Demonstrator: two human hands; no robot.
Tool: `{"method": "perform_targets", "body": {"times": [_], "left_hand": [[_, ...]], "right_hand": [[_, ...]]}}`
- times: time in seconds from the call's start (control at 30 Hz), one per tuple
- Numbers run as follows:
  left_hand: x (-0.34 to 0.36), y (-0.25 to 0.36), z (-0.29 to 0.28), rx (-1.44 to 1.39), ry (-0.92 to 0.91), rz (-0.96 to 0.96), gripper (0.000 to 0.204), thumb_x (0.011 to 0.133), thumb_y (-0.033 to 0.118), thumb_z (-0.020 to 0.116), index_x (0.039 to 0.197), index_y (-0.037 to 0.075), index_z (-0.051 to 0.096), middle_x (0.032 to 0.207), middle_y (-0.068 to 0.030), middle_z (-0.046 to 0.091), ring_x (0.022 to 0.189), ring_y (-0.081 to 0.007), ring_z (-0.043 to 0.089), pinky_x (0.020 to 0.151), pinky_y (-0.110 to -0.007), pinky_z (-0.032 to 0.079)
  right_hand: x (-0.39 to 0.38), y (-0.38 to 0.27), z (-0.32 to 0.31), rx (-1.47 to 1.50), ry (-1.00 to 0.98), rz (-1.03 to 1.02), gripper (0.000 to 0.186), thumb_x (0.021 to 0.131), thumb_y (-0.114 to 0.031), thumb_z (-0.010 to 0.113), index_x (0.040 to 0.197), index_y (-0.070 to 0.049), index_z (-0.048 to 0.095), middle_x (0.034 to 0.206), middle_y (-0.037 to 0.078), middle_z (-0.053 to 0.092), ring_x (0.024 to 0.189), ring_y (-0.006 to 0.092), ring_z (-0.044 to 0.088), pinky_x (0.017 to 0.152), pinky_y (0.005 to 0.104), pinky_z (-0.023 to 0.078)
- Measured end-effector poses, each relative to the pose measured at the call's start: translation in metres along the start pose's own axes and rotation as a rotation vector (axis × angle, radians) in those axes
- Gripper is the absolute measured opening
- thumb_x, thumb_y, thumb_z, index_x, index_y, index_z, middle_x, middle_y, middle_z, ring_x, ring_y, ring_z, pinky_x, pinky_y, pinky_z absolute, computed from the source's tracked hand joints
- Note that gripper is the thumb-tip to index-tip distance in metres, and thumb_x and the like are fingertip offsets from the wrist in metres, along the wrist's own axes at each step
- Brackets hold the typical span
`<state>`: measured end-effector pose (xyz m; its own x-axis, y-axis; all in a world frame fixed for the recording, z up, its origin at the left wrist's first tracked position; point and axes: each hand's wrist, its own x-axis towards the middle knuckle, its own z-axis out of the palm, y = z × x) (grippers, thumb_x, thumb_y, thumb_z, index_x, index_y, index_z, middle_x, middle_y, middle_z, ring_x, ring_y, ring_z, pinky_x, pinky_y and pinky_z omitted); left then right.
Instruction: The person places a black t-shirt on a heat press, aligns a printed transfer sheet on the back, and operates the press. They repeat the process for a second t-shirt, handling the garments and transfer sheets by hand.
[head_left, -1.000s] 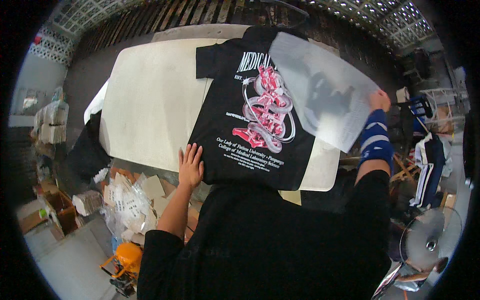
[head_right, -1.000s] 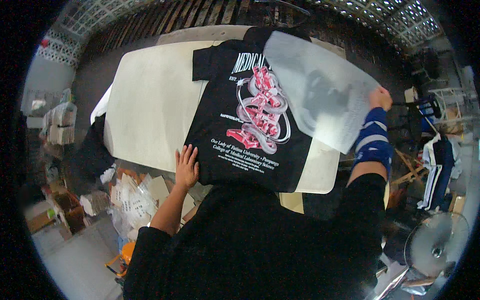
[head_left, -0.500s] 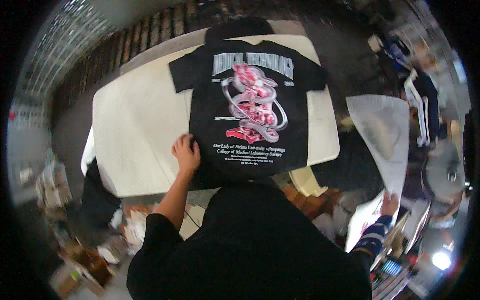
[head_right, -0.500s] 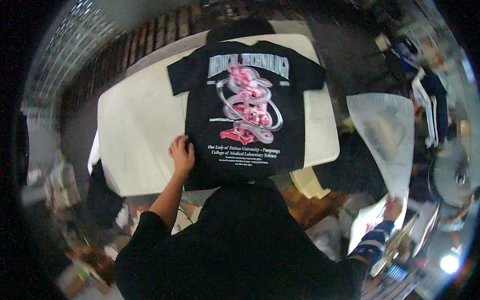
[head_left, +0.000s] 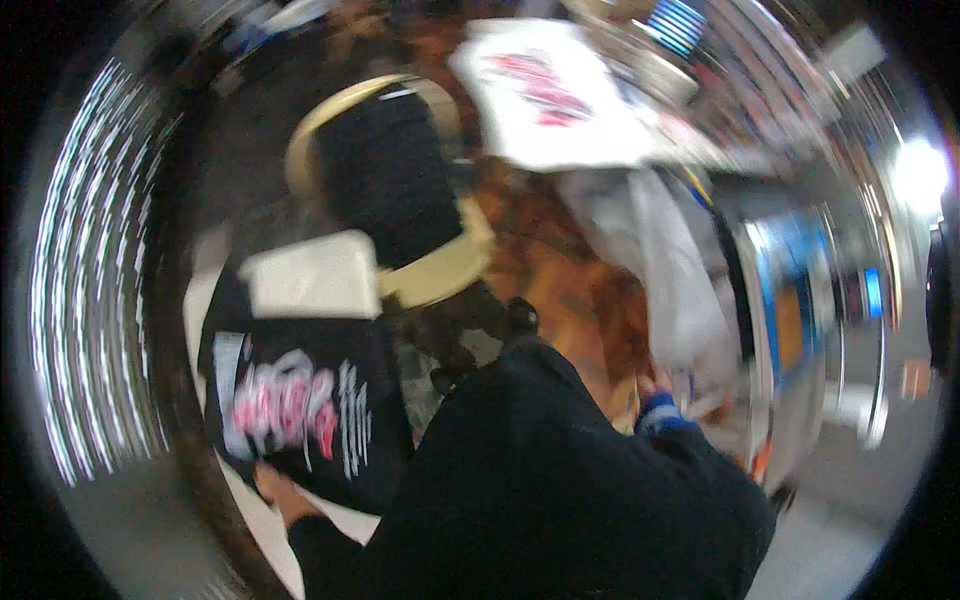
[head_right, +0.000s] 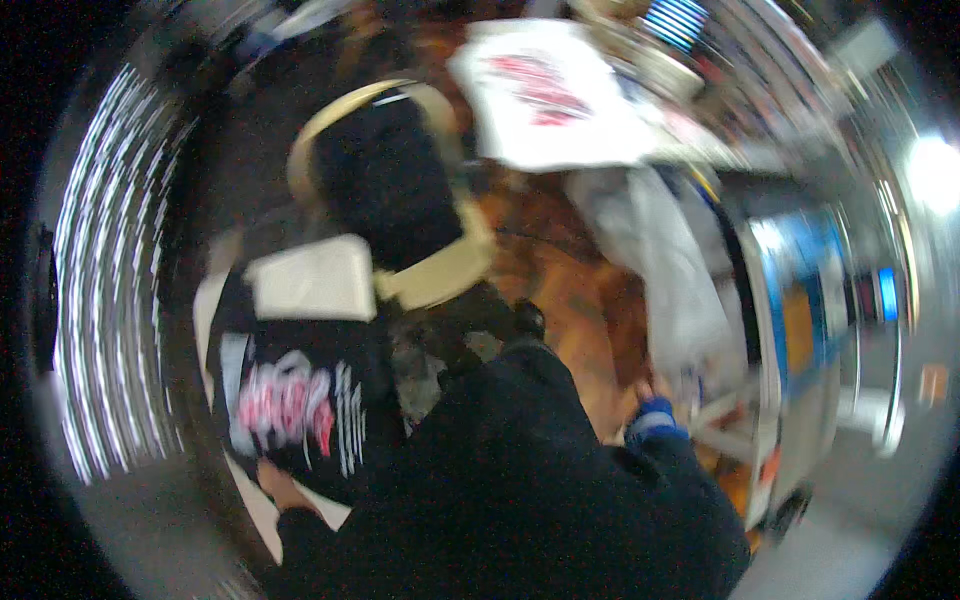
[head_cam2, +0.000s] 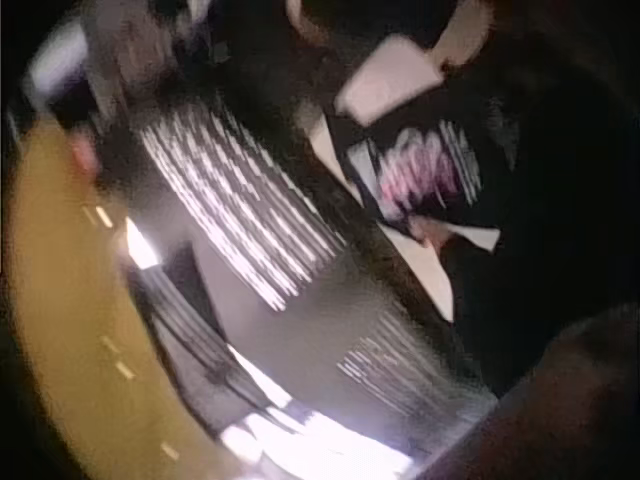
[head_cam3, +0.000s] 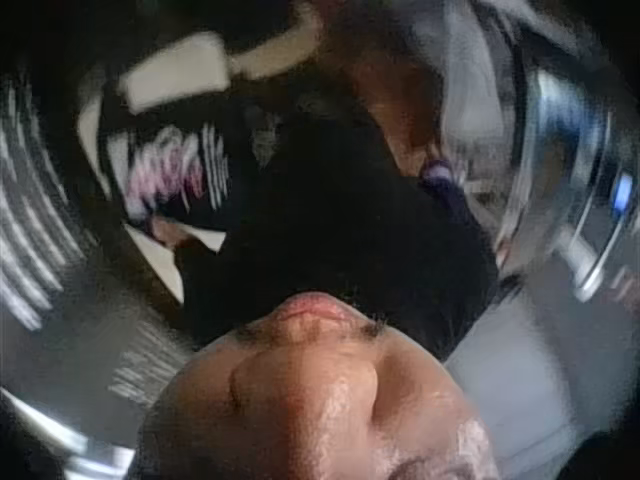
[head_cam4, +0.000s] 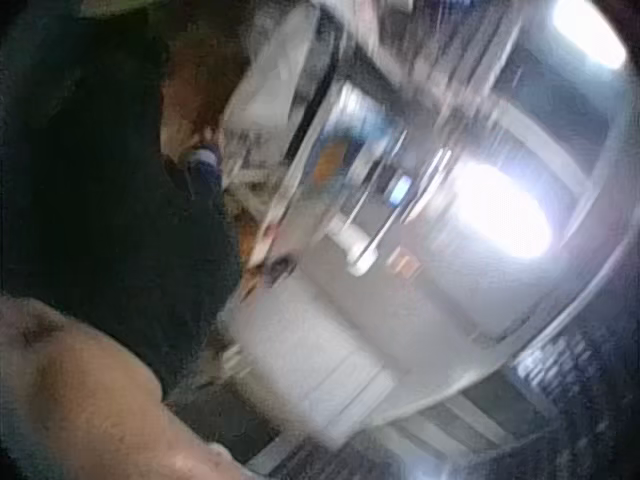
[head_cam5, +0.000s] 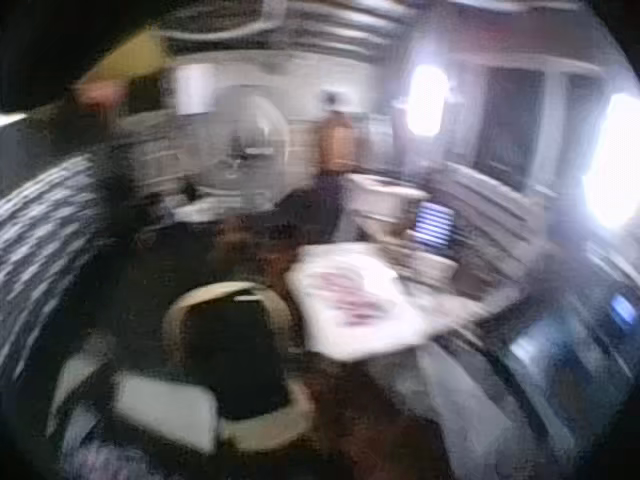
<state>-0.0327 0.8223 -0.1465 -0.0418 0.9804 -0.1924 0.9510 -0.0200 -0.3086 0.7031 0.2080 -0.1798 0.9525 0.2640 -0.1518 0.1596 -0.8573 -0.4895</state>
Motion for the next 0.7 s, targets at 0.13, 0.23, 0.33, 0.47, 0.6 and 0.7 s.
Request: {"method": "perform_targets", "body": {"times": [0.13, 0.23, 0.33, 0.47, 0.6, 0.7], "left_hand": [[-0.001, 0.045, -0.066, -0.629, 0.363, 0.044, 0.045, 0.083, 0.028, 0.073, 0.112, -0.005, 0.065, 0.109, -0.0273, 0.068, 0.104, -0.0444, 0.065, 0.086, -0.049, 0.052], [0.003, 0.099, -0.101, -1.077, 0.316, -0.363, 0.043, 0.084, 0.026, 0.072, 0.112, -0.005, 0.065, 0.107, -0.0261, 0.067, 0.102, -0.0429, 0.065, 0.085, -0.048, 0.052], [-0.008, 0.147, -0.145, -1.127, 0.36, -0.354, 0.041, 0.084, 0.025, 0.071, 0.112, -0.005, 0.065, 0.106, -0.025, 0.067, 0.1, -0.0415, 0.064, 0.085, -0.047, 0.052], [-0.039, 0.196, -0.202, -1.123, 0.392, -0.306, 0.039, 0.085, 0.023, 0.07, 0.111, -0.006, 0.064, 0.103, -0.0234, 0.066, 0.097, -0.0395, 0.064, 0.085, -0.046, 0.051], [-0.084, 0.216, -0.236, -1.079, 0.39, -0.291, 0.037, 0.086, 0.02, 0.068, 0.111, -0.006, 0.064, 0.101, -0.0218, 0.065, 0.094, -0.0376, 0.063, 0.084, -0.045, 0.051], [-0.116, 0.227, -0.254, -1.045, 0.351, -0.283, 0.035, 0.086, 0.019, 0.067, 0.111, -0.006, 0.064, 0.099, -0.0206, 0.064, 0.092, -0.0361, 0.062, 0.084, -0.044, 0.05]], "right_hand": [[0.031, 0.036, 0.038, 1.662, 0.481, 0.737, 0.027, 0.104, -0.005, 0.05, 0.13, -0.004, 0.06, 0.126, 0.012, 0.064, 0.105, 0.0211, 0.066, 0.088, 0.0311, 0.062], [0.074, 0.031, 0.029, 1.692, 0.594, 0.767, 0.035, 0.102, -0.001, 0.048, 0.136, -0.005, 0.055, 0.131, 0.013, 0.063, 0.113, 0.0254, 0.065, 0.09, 0.0361, 0.063], [0.127, 0.021, 0.001, 0.791, 0.169, 0.834, 0.038, 0.102, -0.008, 0.046, 0.139, -0.006, 0.055, 0.136, 0.012, 0.062, 0.117, 0.0261, 0.065, 0.094, 0.041, 0.06], [0.215, 0.026, -0.005, -0.465, -0.188, 0.789, 0.041, 0.101, -0.027, 0.051, 0.137, -0.009, 0.061, 0.135, 0.009, 0.066, 0.12, 0.0255, 0.066, 0.096, 0.0455, 0.057], [0.311, 0.043, 0.003, -0.42, 0.03, 0.754, 0.048, 0.096, -0.036, 0.061, 0.138, -0.012, 0.062, 0.138, 0.013, 0.062, 0.127, 0.0299, 0.059, 0.103, 0.046, 0.048], [0.371, 0.023, 0.02, -0.279, -0.043, 0.509, 0.058, 0.094, -0.04, 0.064, 0.144, -0.012, 0.057, 0.148, 0.017, 0.054, 0.137, 0.0348, 0.049, 0.112, 0.0485, 0.039]]}}
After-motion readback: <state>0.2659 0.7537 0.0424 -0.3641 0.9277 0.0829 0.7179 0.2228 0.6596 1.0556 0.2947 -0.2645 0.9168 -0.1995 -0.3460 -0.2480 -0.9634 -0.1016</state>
